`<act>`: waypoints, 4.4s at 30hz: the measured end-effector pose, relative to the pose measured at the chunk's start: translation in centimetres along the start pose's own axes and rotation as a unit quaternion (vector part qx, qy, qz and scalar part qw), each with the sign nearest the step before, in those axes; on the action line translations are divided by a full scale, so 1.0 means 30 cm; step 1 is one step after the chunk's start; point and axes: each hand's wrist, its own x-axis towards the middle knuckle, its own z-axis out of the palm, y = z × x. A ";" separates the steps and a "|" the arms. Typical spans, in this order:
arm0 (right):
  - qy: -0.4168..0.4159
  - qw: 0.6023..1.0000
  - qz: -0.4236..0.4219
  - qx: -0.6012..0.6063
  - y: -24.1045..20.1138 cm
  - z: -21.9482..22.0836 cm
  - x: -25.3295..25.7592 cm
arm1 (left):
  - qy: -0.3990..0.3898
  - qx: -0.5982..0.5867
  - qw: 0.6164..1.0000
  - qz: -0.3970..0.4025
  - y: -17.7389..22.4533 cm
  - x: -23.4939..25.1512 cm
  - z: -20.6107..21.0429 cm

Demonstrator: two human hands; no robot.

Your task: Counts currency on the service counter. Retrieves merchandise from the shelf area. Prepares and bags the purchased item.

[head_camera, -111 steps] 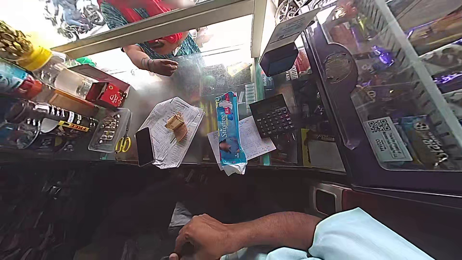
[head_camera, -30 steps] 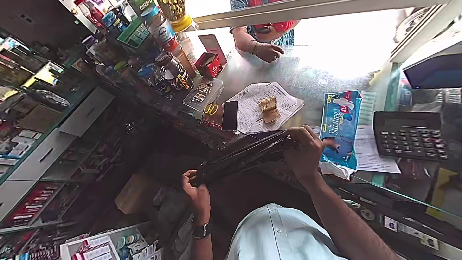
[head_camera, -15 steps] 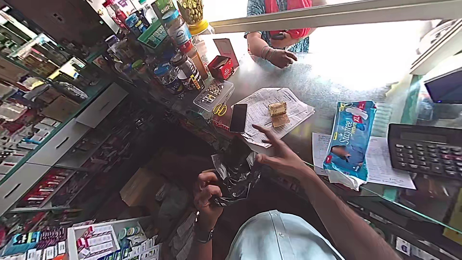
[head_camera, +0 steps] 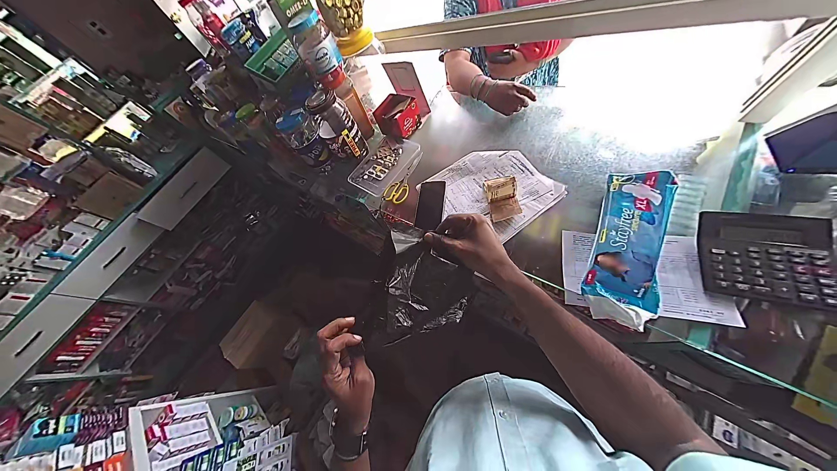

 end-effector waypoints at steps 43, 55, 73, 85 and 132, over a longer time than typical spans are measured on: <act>-0.158 0.848 0.224 0.453 -0.036 0.031 -0.179 | -0.266 0.067 0.958 -0.080 0.103 0.169 0.112; -0.143 0.985 -0.039 -0.092 -0.090 0.037 -0.268 | -0.071 0.095 0.972 -0.202 0.079 0.152 0.140; -0.125 0.977 0.073 -0.158 -0.060 0.033 -0.187 | -0.216 0.296 0.924 -0.105 0.164 0.093 0.221; 0.001 0.958 -0.075 -0.277 0.050 0.003 -0.184 | -0.062 0.198 0.933 -0.296 -0.029 -0.007 0.060; -0.036 0.855 0.257 0.449 -0.082 0.024 -0.271 | -0.108 -0.022 0.988 -0.109 0.206 0.208 0.160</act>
